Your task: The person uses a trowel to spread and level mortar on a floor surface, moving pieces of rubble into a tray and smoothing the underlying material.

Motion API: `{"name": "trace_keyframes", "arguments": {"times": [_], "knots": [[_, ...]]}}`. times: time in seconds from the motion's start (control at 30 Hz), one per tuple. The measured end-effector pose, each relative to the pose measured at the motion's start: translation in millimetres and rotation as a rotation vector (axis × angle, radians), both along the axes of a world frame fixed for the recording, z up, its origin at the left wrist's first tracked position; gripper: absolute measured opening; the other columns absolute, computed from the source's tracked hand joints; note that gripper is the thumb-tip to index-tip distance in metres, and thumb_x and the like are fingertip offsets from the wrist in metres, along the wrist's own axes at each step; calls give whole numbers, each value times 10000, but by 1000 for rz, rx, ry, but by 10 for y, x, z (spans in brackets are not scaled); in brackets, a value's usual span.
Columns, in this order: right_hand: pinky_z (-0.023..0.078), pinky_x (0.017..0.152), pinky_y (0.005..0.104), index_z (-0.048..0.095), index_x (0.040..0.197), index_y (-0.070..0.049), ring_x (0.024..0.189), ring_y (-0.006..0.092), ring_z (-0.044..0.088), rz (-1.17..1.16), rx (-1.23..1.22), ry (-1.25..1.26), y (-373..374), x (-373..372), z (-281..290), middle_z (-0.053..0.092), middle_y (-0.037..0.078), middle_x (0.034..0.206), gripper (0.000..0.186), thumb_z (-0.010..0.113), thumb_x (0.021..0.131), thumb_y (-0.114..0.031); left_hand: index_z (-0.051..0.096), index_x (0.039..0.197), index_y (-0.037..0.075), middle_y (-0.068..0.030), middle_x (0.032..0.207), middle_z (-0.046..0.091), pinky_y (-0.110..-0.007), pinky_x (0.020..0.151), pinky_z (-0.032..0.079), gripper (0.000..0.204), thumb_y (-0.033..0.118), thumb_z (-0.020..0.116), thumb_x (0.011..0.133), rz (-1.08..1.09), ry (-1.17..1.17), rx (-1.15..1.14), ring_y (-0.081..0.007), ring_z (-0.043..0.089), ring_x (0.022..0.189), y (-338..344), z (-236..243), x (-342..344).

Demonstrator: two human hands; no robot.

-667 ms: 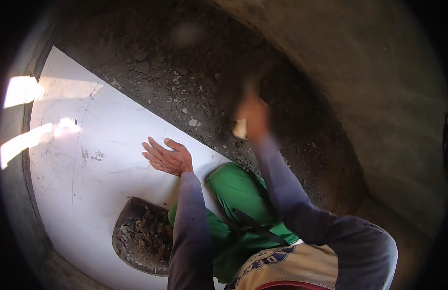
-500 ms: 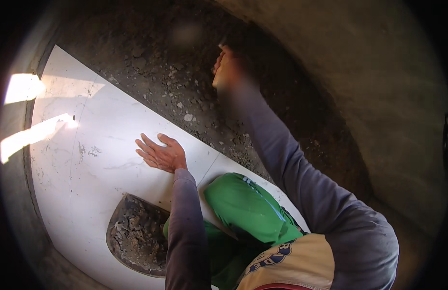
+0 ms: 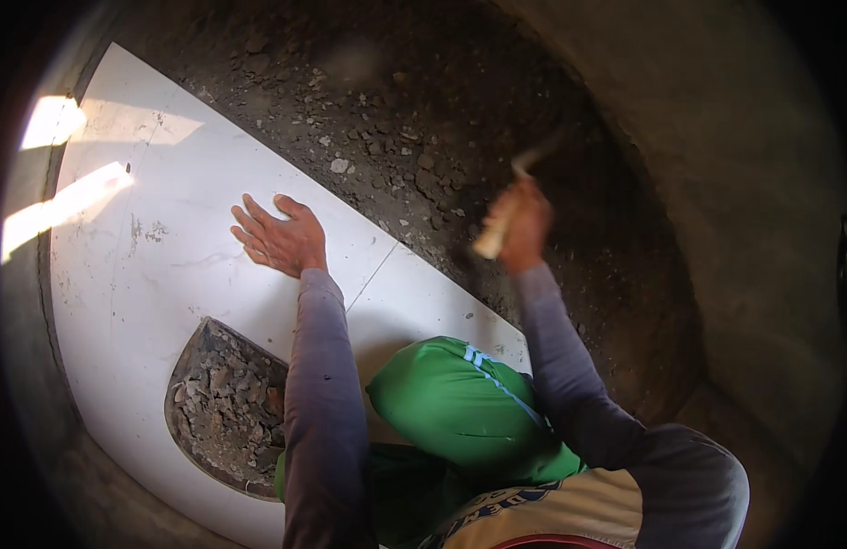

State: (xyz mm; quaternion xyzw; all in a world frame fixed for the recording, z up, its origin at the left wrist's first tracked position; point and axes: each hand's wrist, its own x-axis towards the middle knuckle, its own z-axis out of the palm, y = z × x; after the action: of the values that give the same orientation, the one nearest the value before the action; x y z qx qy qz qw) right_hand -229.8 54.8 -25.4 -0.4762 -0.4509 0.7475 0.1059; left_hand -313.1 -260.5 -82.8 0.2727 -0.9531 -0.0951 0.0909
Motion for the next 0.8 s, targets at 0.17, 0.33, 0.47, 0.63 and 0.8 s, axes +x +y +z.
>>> {"name": "trace_keyframes", "arguments": {"times": [0.17,0.33,0.47,0.63,0.8], "knots": [[491,418,349,586,907,-129,508,150,554,386,-171,104,-1037,-1091,-69,541,5,678,336,660,1101,-394,416,1704,132,-126,1803,323,-551,1341,220,677,501,426,1137,16,-26,11,-363,233,1678,113,-70,11],[437,409,349,564,919,-148,490,139,501,290,-219,-29,-532,145,-306,509,-13,670,331,649,1108,-406,423,1703,145,-115,1803,328,-559,1337,224,673,505,433,1134,39,-31,-6,-357,243,1676,-64,-21,86],[437,408,344,544,915,-152,490,137,504,164,-135,-188,-118,1192,37,509,-8,672,337,642,1113,-407,435,1698,150,-109,1795,347,-559,1333,229,664,495,446,1131,30,-15,-25,-357,250,1674,4,-85,36],[425,405,358,547,916,-163,482,144,505,202,-135,-15,-178,513,99,498,-11,659,325,634,1115,-405,441,1696,156,-101,1793,355,-564,1325,238,663,494,459,1125,30,-4,-28,-356,258,1672,-25,-46,51],[469,452,388,559,904,-180,488,165,507,272,-93,245,314,-1359,-415,505,-17,675,304,689,1066,-402,461,1689,176,-87,1789,371,-561,1325,228,654,505,464,1123,9,6,-19,-356,282,1664,196,-158,24]]}}
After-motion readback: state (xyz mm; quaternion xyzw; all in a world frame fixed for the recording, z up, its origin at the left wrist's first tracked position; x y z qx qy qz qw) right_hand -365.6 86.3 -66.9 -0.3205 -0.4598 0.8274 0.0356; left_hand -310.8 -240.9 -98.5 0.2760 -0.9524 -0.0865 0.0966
